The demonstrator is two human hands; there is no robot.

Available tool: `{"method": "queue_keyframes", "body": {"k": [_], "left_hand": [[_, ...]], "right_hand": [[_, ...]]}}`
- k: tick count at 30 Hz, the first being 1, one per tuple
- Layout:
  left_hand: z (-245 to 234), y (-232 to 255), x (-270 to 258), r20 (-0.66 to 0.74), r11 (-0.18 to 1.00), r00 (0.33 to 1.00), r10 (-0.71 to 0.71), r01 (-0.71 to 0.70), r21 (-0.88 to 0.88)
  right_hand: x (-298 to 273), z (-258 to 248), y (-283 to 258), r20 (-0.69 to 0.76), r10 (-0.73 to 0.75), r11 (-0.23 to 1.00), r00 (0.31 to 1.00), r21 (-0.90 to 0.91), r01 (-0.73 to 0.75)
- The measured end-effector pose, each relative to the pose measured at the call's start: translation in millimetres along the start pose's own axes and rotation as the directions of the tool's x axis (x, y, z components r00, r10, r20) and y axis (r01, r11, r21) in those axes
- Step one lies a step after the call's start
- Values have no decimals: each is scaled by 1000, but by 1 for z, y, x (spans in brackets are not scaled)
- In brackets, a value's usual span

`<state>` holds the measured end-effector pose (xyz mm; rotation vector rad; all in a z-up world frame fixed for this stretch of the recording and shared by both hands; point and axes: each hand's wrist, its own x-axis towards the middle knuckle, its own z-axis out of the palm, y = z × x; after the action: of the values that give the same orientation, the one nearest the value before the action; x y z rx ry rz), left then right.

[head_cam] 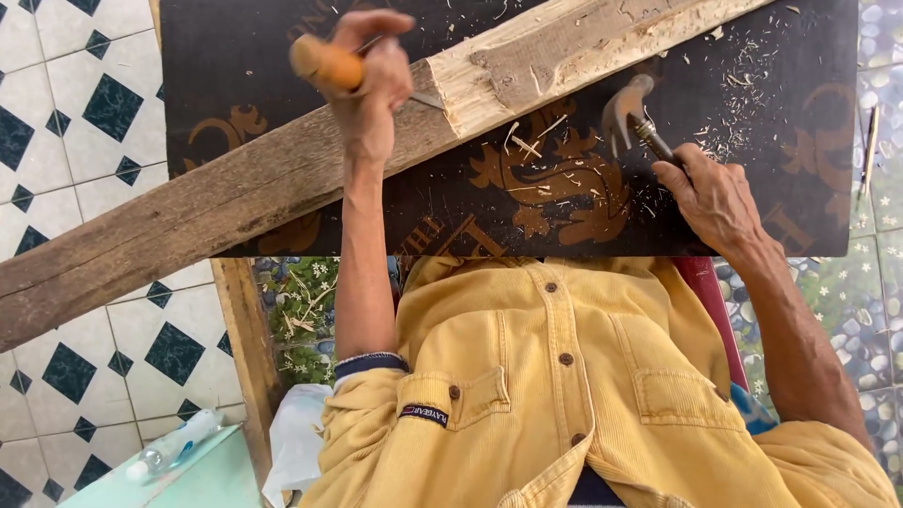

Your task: The person uses a chisel and hammer to carve a rectangular notch into a wooden plank. They repeatedly position the chisel and strike it with the hammer to remove wood shavings, gradually deepening the cut.

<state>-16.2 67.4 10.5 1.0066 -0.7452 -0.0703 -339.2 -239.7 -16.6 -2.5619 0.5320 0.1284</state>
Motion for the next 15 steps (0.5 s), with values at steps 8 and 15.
{"method": "queue_keyframes", "body": {"k": [8, 15], "left_hand": [[42, -34, 17, 108, 947, 993, 35, -68, 314], [57, -15, 28, 159, 909, 985, 73, -131, 395]], "right_hand": [[5, -7, -19, 45, 3, 992, 999, -128, 3], [27, -104, -104, -483, -469, 827, 739, 54, 560]]}}
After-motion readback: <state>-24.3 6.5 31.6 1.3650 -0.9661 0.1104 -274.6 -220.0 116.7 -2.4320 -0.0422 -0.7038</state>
